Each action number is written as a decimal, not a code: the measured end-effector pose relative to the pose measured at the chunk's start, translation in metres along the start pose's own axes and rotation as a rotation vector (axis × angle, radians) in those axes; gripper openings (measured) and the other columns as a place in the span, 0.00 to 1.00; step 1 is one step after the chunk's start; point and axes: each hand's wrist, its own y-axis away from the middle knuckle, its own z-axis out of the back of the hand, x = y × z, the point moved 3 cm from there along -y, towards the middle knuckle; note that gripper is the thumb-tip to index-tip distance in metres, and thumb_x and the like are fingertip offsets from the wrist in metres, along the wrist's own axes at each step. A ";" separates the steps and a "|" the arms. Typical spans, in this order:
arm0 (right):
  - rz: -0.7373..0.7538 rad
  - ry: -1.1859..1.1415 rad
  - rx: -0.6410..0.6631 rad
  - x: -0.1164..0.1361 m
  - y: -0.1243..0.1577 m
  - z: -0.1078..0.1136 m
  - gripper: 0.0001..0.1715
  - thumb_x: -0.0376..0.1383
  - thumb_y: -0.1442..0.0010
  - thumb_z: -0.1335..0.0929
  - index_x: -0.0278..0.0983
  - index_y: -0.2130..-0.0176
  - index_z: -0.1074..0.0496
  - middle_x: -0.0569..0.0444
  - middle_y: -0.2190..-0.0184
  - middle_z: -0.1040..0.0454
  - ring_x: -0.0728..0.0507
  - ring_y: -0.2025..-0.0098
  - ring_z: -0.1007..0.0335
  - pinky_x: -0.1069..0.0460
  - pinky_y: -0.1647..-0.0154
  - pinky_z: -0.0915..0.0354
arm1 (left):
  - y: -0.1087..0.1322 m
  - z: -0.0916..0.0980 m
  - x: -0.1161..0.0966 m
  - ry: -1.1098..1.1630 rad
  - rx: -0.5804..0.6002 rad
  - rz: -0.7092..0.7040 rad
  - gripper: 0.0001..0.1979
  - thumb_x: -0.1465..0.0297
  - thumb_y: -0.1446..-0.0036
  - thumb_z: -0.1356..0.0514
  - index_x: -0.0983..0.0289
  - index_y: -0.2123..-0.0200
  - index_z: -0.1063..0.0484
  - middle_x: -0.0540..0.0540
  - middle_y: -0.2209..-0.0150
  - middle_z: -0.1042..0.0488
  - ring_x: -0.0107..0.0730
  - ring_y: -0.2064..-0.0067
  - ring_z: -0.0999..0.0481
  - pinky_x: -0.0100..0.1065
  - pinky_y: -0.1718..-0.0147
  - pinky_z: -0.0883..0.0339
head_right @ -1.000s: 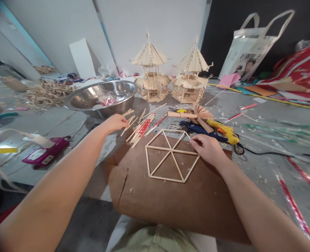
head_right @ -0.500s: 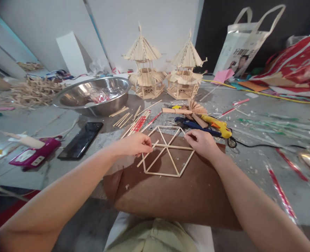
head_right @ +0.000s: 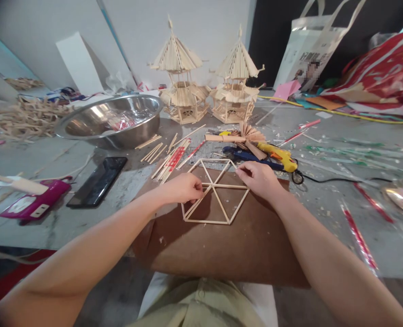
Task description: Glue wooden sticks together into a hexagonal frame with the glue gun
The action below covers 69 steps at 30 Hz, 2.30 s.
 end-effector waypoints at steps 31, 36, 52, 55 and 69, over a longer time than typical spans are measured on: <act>-0.012 -0.004 0.021 0.001 0.000 0.001 0.13 0.39 0.48 0.39 0.36 0.72 0.29 0.53 0.75 0.26 0.47 0.75 0.33 0.54 0.73 0.40 | 0.003 -0.005 -0.006 0.088 0.088 0.032 0.08 0.70 0.57 0.49 0.67 0.82 0.35 0.52 0.83 0.31 0.23 0.85 0.36 0.26 0.84 0.42; -0.009 -0.003 0.017 0.002 0.000 0.002 0.12 0.39 0.48 0.39 0.36 0.73 0.29 0.53 0.74 0.26 0.47 0.74 0.33 0.55 0.72 0.40 | 0.002 -0.004 -0.003 0.103 0.110 0.022 0.08 0.70 0.57 0.49 0.67 0.82 0.35 0.52 0.83 0.31 0.22 0.86 0.37 0.26 0.84 0.42; 0.003 -0.005 0.009 0.002 0.000 0.002 0.12 0.39 0.48 0.40 0.37 0.73 0.29 0.53 0.75 0.26 0.47 0.75 0.33 0.54 0.74 0.40 | -0.002 -0.005 0.003 0.117 0.099 0.015 0.08 0.69 0.58 0.48 0.67 0.82 0.34 0.51 0.84 0.31 0.22 0.85 0.37 0.25 0.84 0.42; -0.019 -0.016 -0.002 0.001 0.000 0.003 0.12 0.39 0.48 0.39 0.37 0.73 0.29 0.53 0.75 0.26 0.47 0.74 0.33 0.54 0.73 0.39 | -0.001 -0.005 0.002 0.119 0.095 0.023 0.08 0.69 0.58 0.48 0.67 0.81 0.34 0.51 0.83 0.31 0.22 0.85 0.36 0.25 0.84 0.42; -0.395 0.431 -0.447 -0.055 0.000 0.041 0.16 0.41 0.50 0.39 0.36 0.67 0.29 0.43 0.68 0.29 0.36 0.62 0.37 0.43 0.62 0.42 | -0.001 -0.004 0.002 0.112 0.052 0.063 0.07 0.69 0.58 0.47 0.66 0.81 0.34 0.49 0.85 0.33 0.22 0.85 0.35 0.23 0.85 0.42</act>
